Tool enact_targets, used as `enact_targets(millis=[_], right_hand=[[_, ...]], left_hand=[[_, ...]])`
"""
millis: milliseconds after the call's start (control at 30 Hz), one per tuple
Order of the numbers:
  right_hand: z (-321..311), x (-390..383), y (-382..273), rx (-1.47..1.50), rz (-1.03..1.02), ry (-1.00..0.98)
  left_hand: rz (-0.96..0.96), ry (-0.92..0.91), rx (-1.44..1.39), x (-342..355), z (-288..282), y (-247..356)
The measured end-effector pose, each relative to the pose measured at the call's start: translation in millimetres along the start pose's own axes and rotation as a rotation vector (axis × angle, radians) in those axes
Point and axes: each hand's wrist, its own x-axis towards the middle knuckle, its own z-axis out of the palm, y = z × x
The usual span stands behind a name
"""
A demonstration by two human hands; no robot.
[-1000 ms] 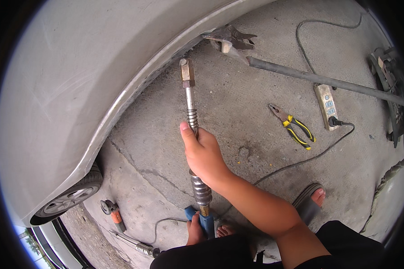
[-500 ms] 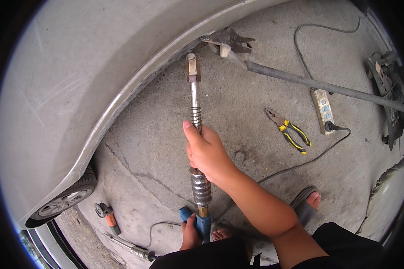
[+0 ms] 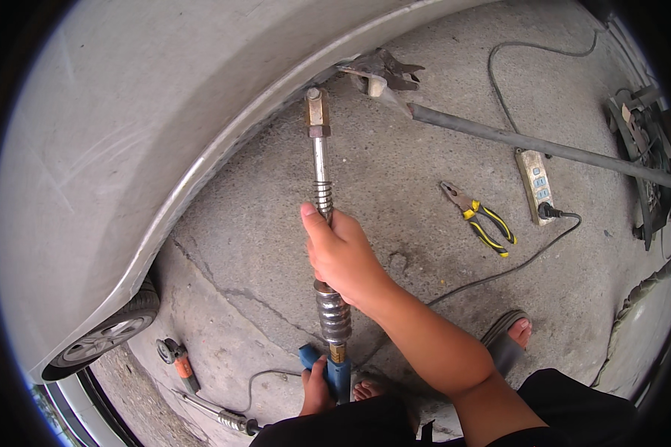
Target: The person uses a pneumatic dent lifter to pull out a dent on the lower edge of a car's rear bumper. They then switch to an angle grinder to smooth the repaired area.
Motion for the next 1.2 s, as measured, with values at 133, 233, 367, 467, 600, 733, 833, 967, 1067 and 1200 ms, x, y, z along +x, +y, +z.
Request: enact_targets(millis=[133,233,367,467,600,733,833,967,1067,1200], right_hand=[[2.1,-0.8,0.1,0.003,0.017,0.0],[2.3,-1.1,-1.9,-0.019,0.015,0.007],[0.9,-0.3,-1.3,-0.025,-0.009,-0.014],[-15.4,6.9,3.7,-0.062,-0.104,-0.164],[-25.6,-10.7,35.3,-0.24,0.037,-0.401],[-13.0,8.4,4.5,-0.114,0.039,-0.236],[-17.9,22.3,-18.3,-0.023,-0.016,-0.191],[-18.1,-27.5,30.1,-0.201,0.038,-0.102],[-22.9,-25.6,23.3,-0.259,0.041,-0.193],[-22.6,-18.0,26.3,-0.351,-0.191,-0.151]], left_hand=[[0.003,-0.046,-0.028,-1.4,-1.5,1.5],[-0.002,-0.026,0.003,1.8,-3.3,-0.4],[0.012,-0.021,-0.011,2.3,-4.7,-2.8],[-0.018,-0.078,-0.092,3.0,-1.3,-2.5],[-0.015,-0.146,-0.216,-3.3,3.3,5.7],[-0.003,-0.158,-0.159,-4.0,1.7,-0.2],[-0.056,-0.144,-0.138,5.2,-6.2,-9.4],[-0.026,-0.093,-0.143,11.9,-7.9,-14.1],[-0.053,-0.074,-0.095,23.3,-23.6,-27.1],[-0.025,-0.04,-0.089,22.2,-17.2,-20.9]])
